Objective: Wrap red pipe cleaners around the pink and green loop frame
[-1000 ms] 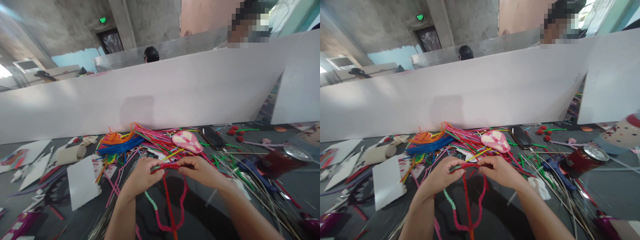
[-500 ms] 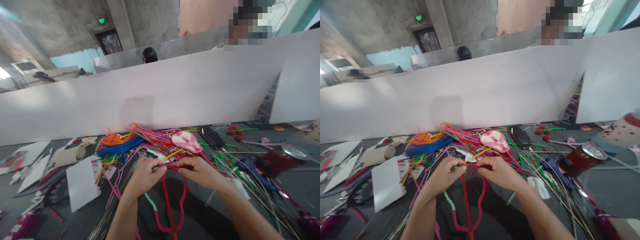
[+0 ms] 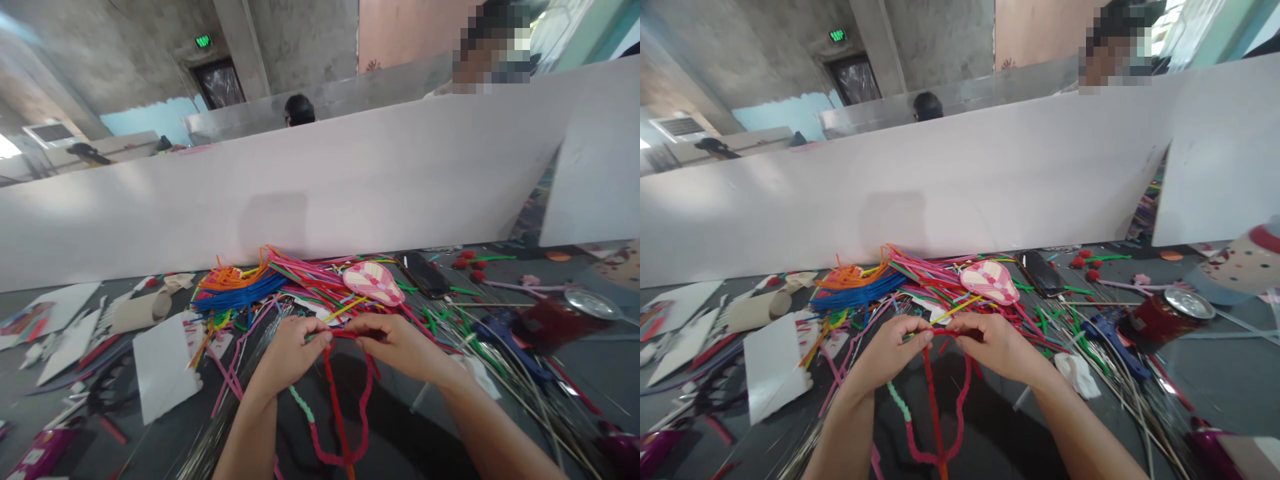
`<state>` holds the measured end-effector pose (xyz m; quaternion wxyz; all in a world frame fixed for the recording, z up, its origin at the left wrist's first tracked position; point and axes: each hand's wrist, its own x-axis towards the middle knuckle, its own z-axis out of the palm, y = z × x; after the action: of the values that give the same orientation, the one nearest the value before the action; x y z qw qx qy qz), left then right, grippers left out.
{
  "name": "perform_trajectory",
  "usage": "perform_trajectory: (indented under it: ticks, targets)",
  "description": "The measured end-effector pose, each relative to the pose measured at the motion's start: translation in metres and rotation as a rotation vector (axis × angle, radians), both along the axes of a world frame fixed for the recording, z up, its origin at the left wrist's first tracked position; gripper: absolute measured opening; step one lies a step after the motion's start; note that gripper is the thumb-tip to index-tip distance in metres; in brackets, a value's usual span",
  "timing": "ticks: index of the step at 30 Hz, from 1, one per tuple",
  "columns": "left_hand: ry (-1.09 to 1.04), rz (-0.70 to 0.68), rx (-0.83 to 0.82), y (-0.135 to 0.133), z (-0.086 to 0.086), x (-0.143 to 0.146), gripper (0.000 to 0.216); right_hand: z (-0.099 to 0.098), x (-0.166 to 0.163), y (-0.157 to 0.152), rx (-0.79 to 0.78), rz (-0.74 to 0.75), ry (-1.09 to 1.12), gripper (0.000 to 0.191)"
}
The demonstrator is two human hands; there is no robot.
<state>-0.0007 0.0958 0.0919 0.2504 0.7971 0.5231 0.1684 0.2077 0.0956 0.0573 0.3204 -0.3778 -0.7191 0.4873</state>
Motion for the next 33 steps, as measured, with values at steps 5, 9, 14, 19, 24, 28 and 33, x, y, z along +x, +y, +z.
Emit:
perform_trajectory:
  ticks: [5, 9, 14, 19, 24, 28, 33]
  targets:
    - [-0.034, 0.011, -0.019, -0.001, -0.002, 0.000, 0.022, 0.002, -0.001, 0.000, 0.031, -0.030, -0.022, 0.025]
    - [-0.029, 0.023, -0.024, 0.000, -0.002, 0.000, 0.022, 0.001, -0.001, 0.001, 0.036, -0.053, -0.034, 0.024]
    - [-0.017, 0.023, -0.041, 0.000, -0.002, 0.002, 0.022, 0.000, -0.001, 0.001, 0.015, -0.074, -0.043, 0.019]
    - [-0.017, 0.028, -0.028, -0.001, -0.001, 0.004, 0.020, -0.002, -0.003, 0.001, 0.013, -0.100, -0.023, 0.011]
    - [-0.029, 0.026, -0.011, -0.002, -0.001, 0.006, 0.018, -0.009, -0.007, 0.005, -0.109, -0.112, 0.084, 0.009]
    - [-0.027, 0.022, 0.017, -0.002, -0.002, 0.005, 0.017, -0.012, -0.011, 0.006, -0.232, -0.094, 0.226, 0.011]
    - [0.032, -0.027, 0.035, -0.005, -0.001, 0.003, 0.015, -0.015, -0.013, 0.006, -0.237, -0.119, 0.237, 0.009]
